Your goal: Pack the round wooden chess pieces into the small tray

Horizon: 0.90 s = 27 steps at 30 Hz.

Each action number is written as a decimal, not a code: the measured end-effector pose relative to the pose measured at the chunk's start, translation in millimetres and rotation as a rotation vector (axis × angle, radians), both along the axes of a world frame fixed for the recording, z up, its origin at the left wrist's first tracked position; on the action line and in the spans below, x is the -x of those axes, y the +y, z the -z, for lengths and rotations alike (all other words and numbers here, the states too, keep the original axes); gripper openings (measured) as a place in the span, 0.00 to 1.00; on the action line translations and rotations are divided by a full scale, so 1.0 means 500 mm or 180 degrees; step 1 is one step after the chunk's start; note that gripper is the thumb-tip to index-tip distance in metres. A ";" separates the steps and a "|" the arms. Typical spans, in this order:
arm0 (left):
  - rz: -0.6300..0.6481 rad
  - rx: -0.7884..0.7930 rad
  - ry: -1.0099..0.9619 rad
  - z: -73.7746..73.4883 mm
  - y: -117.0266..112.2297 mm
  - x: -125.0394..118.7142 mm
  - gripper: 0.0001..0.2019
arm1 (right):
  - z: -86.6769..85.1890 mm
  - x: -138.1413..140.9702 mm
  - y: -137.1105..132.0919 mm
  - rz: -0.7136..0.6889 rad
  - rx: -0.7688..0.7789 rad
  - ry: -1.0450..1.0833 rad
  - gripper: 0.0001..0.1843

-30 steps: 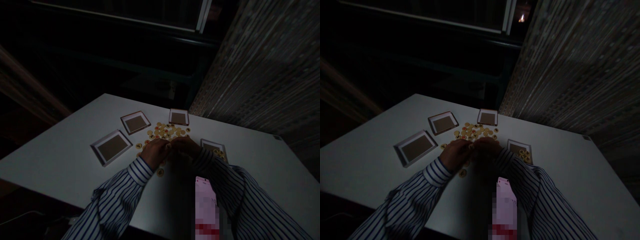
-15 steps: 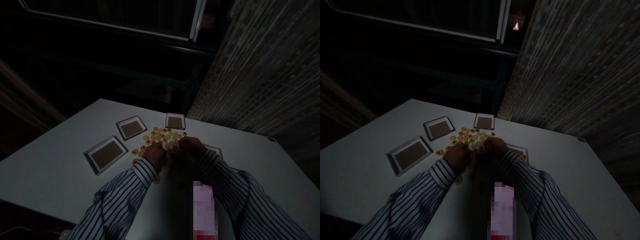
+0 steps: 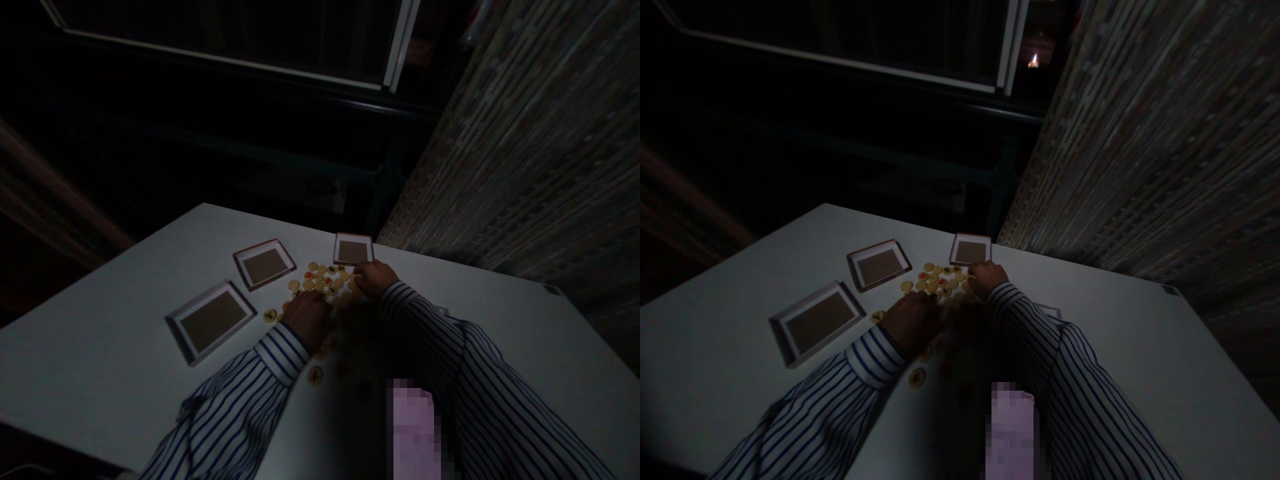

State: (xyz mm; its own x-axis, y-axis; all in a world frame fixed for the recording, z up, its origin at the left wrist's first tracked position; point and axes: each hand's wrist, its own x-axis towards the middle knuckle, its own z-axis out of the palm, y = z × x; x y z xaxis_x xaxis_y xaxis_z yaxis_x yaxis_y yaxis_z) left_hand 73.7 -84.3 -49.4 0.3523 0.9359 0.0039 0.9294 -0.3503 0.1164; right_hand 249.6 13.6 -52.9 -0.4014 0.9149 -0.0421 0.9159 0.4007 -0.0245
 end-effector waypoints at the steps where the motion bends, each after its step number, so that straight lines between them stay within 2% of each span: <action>1: -0.0017 0.0024 -0.0018 -0.005 0.001 0.002 0.13 | 0.000 0.002 0.004 -0.0009 0.0020 -0.0047 0.17; 9: -0.0041 0.0051 -0.0162 -0.005 0.017 0.008 0.13 | -0.012 0.007 0.018 -0.0458 0.0219 -0.0336 0.19; 16: -0.0082 0.0224 -0.0453 -0.014 0.032 -0.001 0.13 | -0.006 0.014 0.031 -0.0255 0.0329 -0.0226 0.18; 21: -0.0032 0.0170 -0.0489 -0.015 0.045 -0.004 0.12 | -0.002 0.008 0.034 -0.0147 0.0352 -0.0007 0.17; 24: -0.0100 0.0099 -0.0550 -0.013 0.056 -0.006 0.12 | 0.002 -0.006 0.038 -0.0057 0.0482 0.0473 0.16; 27: -0.0133 0.0009 -0.0703 -0.008 0.074 -0.010 0.12 | 0.004 -0.020 0.041 0.0176 0.0910 0.1602 0.16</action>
State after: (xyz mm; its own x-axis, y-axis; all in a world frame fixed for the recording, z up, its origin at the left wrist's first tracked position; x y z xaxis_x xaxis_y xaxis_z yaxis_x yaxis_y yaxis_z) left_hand 79.0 -47.4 -45.5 0.3041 0.9497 0.0741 0.8949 -0.3115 0.3197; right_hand 259.4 34.1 -54.9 -0.3880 0.9154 -0.1070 0.7828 0.2661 -0.5626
